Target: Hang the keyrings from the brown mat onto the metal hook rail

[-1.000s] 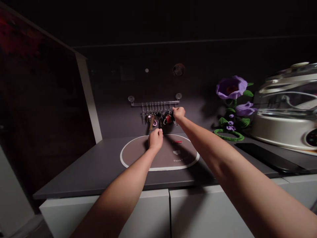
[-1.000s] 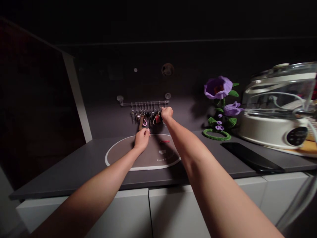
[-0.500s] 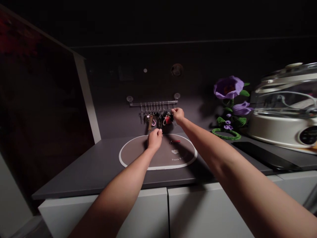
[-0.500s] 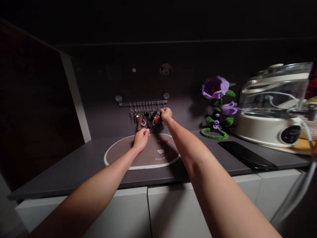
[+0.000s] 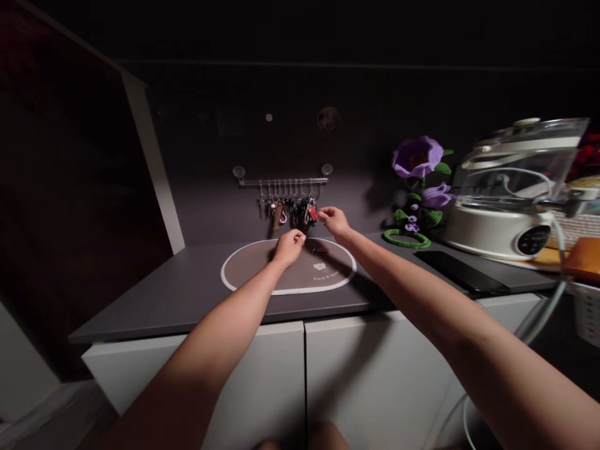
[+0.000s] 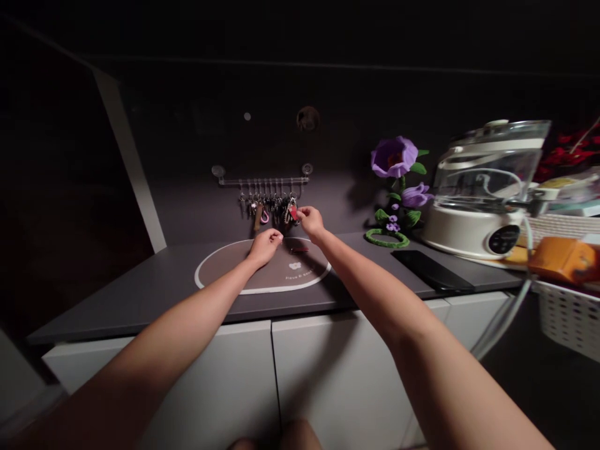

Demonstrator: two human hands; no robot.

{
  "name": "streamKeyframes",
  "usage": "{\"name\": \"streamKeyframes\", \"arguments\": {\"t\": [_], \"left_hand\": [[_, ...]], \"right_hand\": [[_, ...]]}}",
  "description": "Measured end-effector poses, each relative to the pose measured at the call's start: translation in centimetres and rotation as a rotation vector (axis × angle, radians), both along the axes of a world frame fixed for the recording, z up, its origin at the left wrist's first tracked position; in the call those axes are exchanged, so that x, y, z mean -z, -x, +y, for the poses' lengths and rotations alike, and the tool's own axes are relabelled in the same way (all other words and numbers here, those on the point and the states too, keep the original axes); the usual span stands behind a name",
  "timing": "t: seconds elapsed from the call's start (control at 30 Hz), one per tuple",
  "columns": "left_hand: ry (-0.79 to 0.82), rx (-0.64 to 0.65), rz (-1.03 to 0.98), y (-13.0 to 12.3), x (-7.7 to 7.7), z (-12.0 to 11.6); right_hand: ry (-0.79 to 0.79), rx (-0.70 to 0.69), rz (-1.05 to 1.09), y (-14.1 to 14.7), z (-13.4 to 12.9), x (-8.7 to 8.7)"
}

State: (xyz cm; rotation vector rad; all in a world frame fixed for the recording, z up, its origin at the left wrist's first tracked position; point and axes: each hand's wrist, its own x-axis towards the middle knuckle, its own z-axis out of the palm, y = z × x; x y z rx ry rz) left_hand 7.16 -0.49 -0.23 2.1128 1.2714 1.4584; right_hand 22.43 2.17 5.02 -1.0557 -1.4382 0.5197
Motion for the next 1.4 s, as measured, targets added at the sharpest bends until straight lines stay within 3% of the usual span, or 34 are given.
{"name": "streamKeyframes", "arguments": {"t": [0.17, 0.3, 0.5, 0.87, 1.4], "left_hand": [[0.026, 0.058, 0.084, -0.2, 0.2, -0.2], [0.023, 0.08, 0.208, -0.2, 0.4, -0.2], [-0.006, 0.116, 0.366, -0.3, 0.5, -0.5], [-0.069, 0.06, 0.567, -0.4, 0.5, 0.0], [-0.145, 0.001, 0.329, -0.3, 0.2, 0.2]], "right_hand": [[0.05, -0.066, -0.069, -1.3, -2.3, 3.7], [0.068, -0.02, -0.258, -2.3, -3.2, 5.2], [0.065, 0.051, -0.531, -1.7, -4.0, 4.9], [0.067, 0.01, -0.663, -1.0, -3.7, 4.7], [0.02, 0.004, -0.506, -0.9, -3.7, 4.5]]}}
